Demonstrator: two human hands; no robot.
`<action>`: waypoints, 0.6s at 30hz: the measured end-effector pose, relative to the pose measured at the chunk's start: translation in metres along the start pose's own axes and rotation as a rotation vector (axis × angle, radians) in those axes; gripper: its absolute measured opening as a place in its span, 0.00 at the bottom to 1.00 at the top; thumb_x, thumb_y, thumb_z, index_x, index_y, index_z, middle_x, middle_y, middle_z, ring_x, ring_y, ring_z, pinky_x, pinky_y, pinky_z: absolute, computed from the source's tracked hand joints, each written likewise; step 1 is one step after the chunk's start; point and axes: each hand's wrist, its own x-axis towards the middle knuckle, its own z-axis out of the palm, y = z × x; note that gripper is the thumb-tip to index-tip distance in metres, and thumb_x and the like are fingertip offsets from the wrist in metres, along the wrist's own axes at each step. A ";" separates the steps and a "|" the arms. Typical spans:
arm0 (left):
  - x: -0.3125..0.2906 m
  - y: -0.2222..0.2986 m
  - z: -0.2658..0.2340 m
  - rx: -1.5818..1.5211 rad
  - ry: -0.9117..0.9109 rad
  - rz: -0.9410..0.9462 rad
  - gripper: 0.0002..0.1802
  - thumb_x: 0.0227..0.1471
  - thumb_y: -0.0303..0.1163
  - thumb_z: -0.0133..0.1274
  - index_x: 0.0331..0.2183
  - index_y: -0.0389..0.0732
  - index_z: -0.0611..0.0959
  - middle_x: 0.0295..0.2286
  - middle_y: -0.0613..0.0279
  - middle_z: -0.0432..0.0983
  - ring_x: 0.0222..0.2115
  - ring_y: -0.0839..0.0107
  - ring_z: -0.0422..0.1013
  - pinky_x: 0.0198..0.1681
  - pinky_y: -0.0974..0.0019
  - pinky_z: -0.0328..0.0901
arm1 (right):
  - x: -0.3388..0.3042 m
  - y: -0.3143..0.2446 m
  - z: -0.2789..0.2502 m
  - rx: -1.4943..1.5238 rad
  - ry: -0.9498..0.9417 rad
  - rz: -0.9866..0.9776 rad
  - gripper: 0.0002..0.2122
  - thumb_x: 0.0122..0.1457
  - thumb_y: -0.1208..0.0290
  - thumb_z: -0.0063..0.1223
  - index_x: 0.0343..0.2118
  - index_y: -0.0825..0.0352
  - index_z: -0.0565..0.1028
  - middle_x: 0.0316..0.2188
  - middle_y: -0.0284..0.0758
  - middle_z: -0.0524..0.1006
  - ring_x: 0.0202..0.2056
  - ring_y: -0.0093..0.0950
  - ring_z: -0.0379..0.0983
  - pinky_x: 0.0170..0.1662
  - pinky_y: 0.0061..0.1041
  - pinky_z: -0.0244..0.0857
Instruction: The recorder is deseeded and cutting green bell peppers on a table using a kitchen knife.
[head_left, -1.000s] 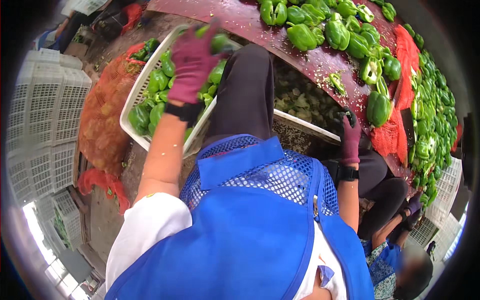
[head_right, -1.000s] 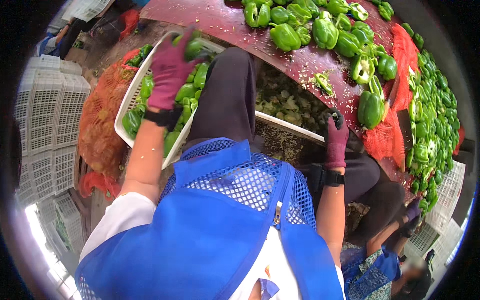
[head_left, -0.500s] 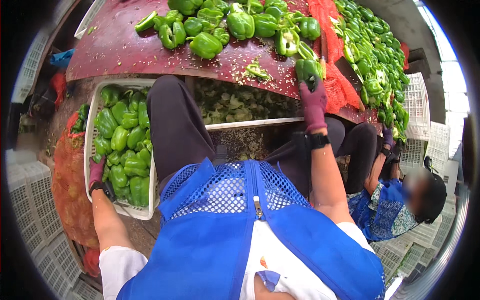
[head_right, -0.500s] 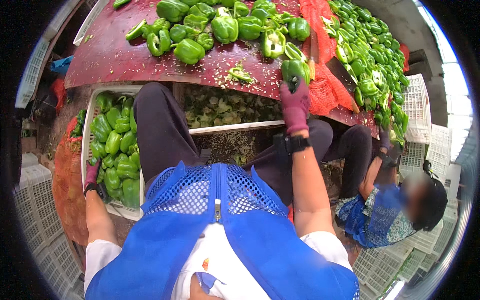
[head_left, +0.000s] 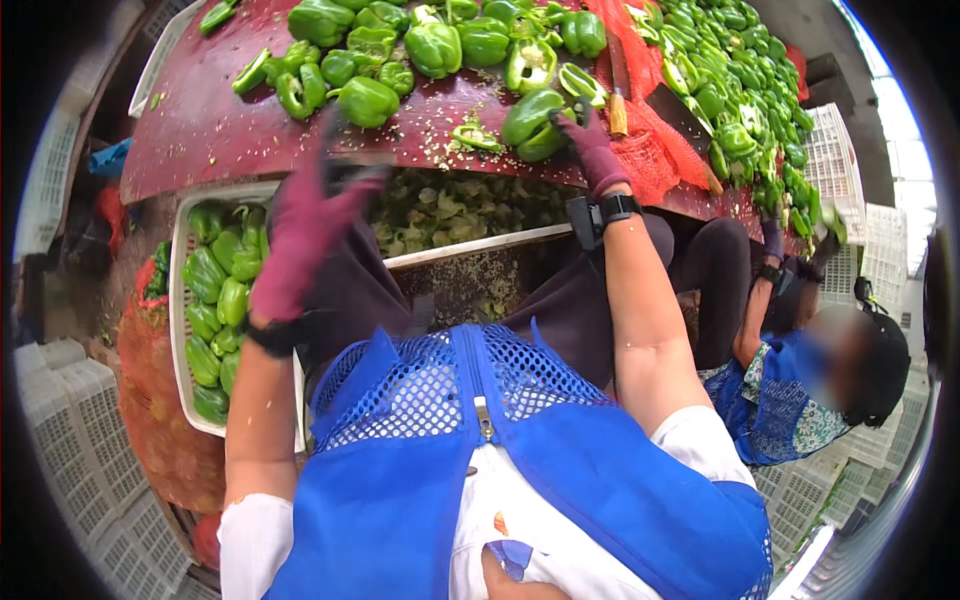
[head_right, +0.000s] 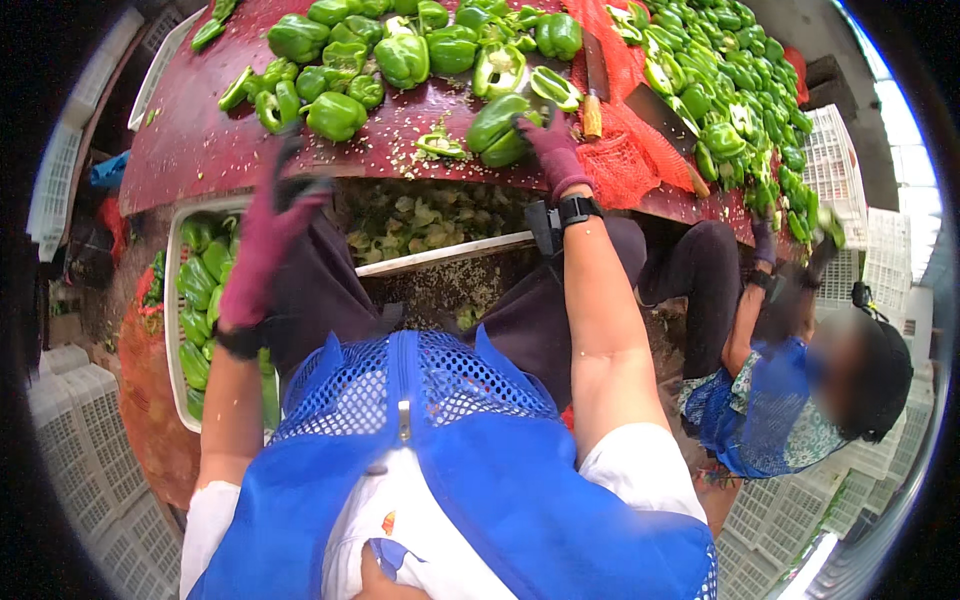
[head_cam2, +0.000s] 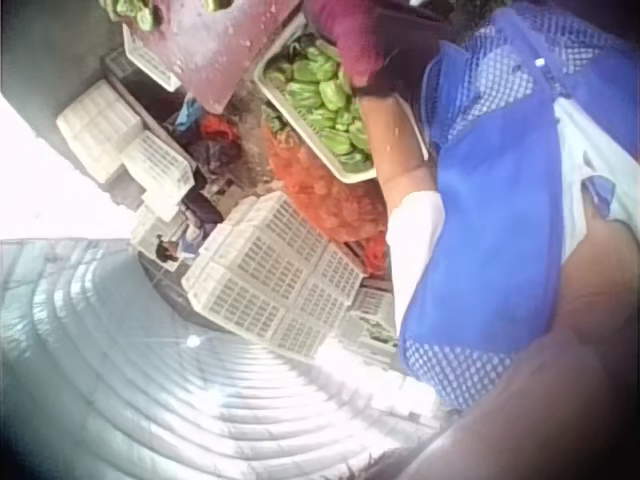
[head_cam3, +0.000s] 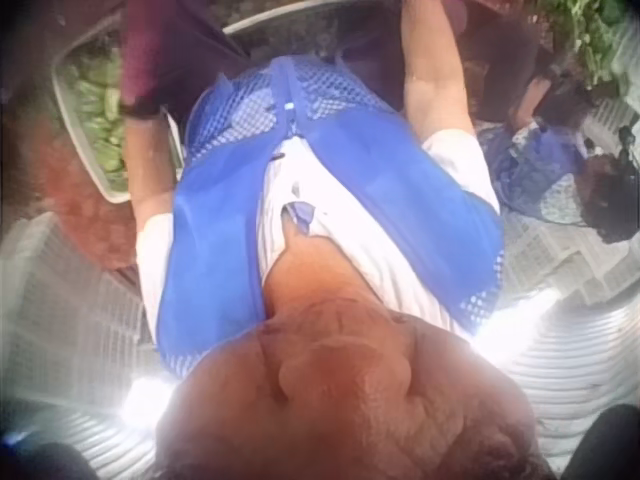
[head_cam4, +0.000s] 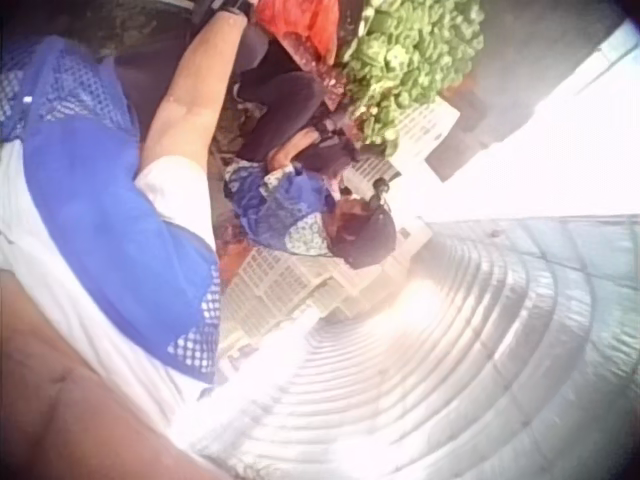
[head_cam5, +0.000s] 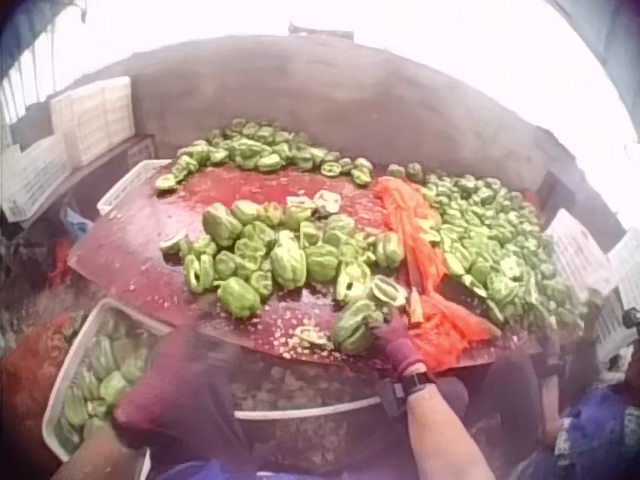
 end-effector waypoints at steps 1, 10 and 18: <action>0.011 0.005 0.024 -0.003 -0.078 0.026 0.48 0.47 0.45 0.62 0.62 0.41 0.55 0.57 0.49 0.61 0.57 0.57 0.59 0.59 0.59 0.56 | -0.006 -0.013 0.011 0.018 -0.014 0.000 0.38 0.46 0.52 0.64 0.58 0.65 0.62 0.54 0.51 0.68 0.54 0.43 0.66 0.55 0.36 0.60; 0.119 -0.023 0.202 0.178 -0.257 0.013 0.50 0.43 0.45 0.60 0.61 0.38 0.54 0.53 0.43 0.65 0.53 0.52 0.64 0.56 0.60 0.59 | -0.037 -0.026 0.013 0.244 -0.155 -0.271 0.28 0.46 0.69 0.60 0.53 0.67 0.68 0.47 0.43 0.72 0.48 0.34 0.68 0.53 0.30 0.61; 0.122 -0.070 0.154 -0.232 -0.314 0.090 0.04 0.47 0.21 0.50 0.27 0.37 0.79 0.27 0.57 0.75 0.27 0.69 0.73 0.34 0.62 0.71 | -0.028 -0.045 0.030 0.783 -0.004 0.210 0.18 0.49 0.76 0.56 0.46 0.65 0.74 0.32 0.30 0.77 0.28 0.20 0.70 0.33 0.19 0.66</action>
